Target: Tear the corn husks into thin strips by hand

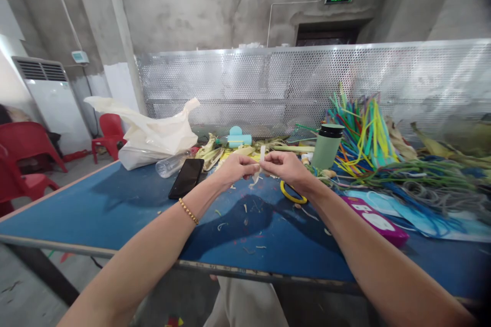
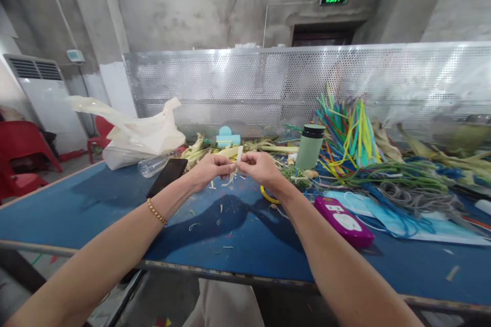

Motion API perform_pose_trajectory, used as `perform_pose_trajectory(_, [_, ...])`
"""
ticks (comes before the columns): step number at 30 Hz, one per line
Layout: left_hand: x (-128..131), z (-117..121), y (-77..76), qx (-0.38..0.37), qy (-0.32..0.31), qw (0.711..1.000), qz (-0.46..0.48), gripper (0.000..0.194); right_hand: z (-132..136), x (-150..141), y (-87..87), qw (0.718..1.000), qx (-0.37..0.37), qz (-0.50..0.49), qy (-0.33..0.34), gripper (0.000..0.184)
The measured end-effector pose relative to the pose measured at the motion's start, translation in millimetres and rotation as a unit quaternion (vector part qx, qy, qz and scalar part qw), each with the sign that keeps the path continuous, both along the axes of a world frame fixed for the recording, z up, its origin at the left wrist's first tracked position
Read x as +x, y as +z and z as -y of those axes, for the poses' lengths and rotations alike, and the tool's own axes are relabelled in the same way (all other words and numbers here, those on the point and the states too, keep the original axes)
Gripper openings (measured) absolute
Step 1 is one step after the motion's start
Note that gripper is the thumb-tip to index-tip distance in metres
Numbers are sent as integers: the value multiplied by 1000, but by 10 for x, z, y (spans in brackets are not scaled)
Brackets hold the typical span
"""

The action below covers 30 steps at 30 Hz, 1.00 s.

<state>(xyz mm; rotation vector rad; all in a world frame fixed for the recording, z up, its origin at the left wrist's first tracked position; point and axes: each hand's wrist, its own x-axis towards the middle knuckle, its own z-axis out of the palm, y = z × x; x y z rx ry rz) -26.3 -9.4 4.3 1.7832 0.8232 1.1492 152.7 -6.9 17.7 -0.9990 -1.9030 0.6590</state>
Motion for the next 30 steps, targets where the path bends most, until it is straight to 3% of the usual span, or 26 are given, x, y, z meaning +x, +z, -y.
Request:
perform_pose_trajectory(7, [35,-28,-26,-71,-13,996,61,7,26,-20,12,1000,10,3,-13,18])
perform_pose_trajectory(19, [57,-10,-19,-70,4,995,76,13,53,-37,47,1000,-21,6,21,25])
perform_pose_trajectory(30, [62,14,26,-102,-9,991,87,16,44,-15,31,1000,-17,2,3,20])
